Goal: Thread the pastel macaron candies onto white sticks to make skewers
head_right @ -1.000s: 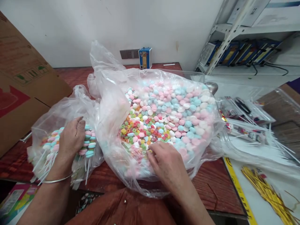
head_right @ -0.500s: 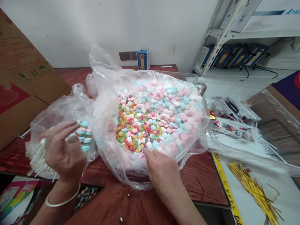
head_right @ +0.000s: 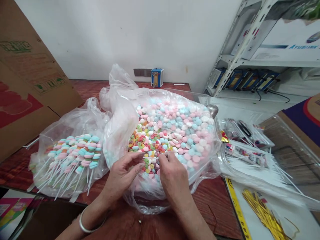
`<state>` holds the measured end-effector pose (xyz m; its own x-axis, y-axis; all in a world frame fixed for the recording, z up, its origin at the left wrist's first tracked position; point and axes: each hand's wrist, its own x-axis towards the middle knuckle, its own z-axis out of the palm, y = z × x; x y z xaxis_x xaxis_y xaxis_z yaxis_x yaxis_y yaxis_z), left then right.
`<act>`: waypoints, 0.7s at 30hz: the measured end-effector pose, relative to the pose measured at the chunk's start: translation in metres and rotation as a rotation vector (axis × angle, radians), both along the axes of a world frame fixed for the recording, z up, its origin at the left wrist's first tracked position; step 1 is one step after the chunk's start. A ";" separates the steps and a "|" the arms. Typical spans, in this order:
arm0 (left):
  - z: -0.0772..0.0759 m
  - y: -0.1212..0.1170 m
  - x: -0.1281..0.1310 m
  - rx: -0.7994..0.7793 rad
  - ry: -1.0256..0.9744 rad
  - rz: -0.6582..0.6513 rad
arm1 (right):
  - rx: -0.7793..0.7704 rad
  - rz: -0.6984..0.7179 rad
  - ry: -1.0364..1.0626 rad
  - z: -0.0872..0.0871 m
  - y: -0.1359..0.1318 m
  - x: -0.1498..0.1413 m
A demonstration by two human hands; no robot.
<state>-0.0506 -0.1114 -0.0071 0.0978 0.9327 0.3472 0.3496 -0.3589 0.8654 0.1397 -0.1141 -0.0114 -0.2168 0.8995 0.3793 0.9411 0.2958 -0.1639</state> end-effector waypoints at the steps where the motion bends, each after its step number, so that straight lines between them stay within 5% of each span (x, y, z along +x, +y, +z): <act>1: 0.002 0.001 0.003 -0.020 -0.051 -0.004 | 0.031 0.004 -0.010 0.001 -0.001 -0.001; 13: 0.008 0.014 0.029 -0.203 -0.381 -0.027 | 0.134 0.053 0.247 -0.001 0.003 0.015; 15: 0.011 0.012 0.025 -0.072 -0.345 0.062 | 0.106 -0.001 0.475 0.002 0.002 0.016; 17: 0.016 0.008 0.019 0.185 -0.196 0.105 | -0.091 -0.054 0.811 0.005 0.000 0.014; 21: 0.025 -0.004 0.021 0.624 0.231 -0.249 | -0.595 -0.020 1.616 0.010 0.002 0.001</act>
<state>-0.0300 -0.1155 0.0178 0.4173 0.5069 0.7542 0.3425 -0.8565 0.3862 0.1407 -0.1121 -0.0017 0.0309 0.9840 -0.1754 -0.2720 -0.1606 -0.9488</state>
